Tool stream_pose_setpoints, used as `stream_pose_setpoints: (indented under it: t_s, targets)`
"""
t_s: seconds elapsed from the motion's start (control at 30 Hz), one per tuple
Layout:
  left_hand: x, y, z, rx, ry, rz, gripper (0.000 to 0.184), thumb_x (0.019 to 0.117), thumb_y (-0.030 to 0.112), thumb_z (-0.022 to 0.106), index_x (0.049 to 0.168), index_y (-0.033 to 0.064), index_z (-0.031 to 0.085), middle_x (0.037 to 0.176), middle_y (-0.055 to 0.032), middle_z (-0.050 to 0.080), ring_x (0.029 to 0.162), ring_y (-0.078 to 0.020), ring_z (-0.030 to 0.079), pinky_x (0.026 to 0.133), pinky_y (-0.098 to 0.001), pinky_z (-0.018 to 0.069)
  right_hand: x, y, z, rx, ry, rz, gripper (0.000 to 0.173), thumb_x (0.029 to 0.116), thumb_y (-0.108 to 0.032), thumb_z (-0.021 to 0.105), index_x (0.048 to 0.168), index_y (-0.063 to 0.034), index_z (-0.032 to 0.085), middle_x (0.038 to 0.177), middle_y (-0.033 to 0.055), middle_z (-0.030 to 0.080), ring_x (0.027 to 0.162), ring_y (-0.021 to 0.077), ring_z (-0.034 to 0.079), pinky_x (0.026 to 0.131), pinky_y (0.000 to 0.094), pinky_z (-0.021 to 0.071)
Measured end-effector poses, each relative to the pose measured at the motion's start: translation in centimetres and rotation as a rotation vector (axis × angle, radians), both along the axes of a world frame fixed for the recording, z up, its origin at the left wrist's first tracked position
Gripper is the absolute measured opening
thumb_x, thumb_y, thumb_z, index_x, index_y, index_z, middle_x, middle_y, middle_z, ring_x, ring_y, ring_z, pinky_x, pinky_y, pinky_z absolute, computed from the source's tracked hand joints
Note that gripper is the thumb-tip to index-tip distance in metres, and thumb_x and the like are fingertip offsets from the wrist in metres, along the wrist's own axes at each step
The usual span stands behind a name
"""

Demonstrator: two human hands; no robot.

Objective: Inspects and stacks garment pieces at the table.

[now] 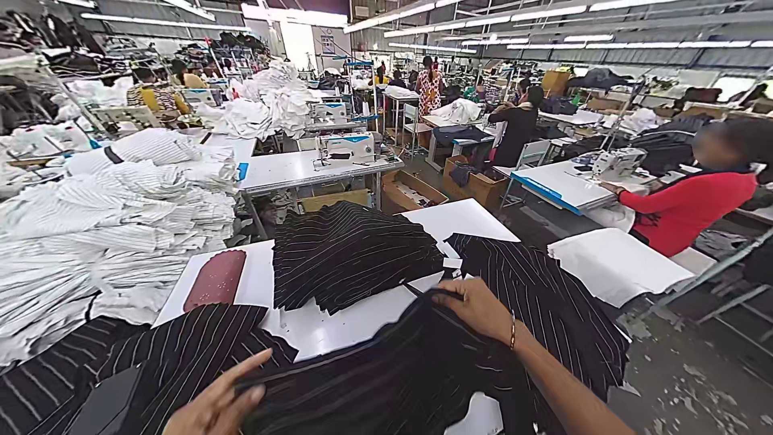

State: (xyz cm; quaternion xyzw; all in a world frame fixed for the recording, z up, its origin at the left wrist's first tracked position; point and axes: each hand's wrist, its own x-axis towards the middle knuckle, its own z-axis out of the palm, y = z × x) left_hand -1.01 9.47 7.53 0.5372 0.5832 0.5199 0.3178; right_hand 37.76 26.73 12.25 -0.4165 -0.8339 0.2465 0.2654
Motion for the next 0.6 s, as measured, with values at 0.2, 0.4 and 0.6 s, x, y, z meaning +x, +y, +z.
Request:
stream_pose_setpoints:
  t_s: [0.2, 0.4, 0.6]
  targets:
    - [-2.4, 11.3, 6.7, 0.636, 0.179, 0.297, 0.025, 0.1029, 0.017, 0.055, 0.117, 0.0002, 0.067, 0.113, 0.0014, 0.074, 0.104, -0.0029, 0.069, 0.095, -0.0264, 0.0572, -4.4, 7.2, 10.8, 0.91, 0.382, -0.149, 0.02, 0.0982, -0.002, 0.061, 0.113, -0.0003, 0.075, 0.112, 0.012, 0.076, 0.103, 0.016, 0.074, 0.092, 0.0342, 0.0595]
    - [-4.0, 18.2, 11.4, 0.937, 0.203, 0.306, 0.021, 0.1068, 0.019, 0.052, 0.122, 0.0127, 0.064, 0.138, 0.0028, 0.063, 0.134, -0.0156, 0.055, 0.114, -0.0377, 0.0453, -6.2, 15.5, 10.8, 1.078, 0.547, -0.077, 0.022, 0.1001, 0.001, 0.056, 0.112, 0.0027, 0.074, 0.114, 0.0147, 0.075, 0.112, 0.0173, 0.07, 0.102, 0.0322, 0.054]
    - [-5.7, 25.3, -3.6, 0.443, 0.072, 0.414, 0.027, 0.1006, 0.001, 0.046, 0.117, -0.0123, 0.063, 0.13, -0.0213, 0.065, 0.126, -0.0235, 0.061, 0.108, -0.0393, 0.049, -5.7, 24.9, -3.7, 0.627, 0.05, -0.176, 0.029, 0.0987, -0.002, 0.053, 0.113, -0.0068, 0.079, 0.112, 0.0171, 0.076, 0.103, 0.04, 0.073, 0.091, 0.0616, 0.0531]
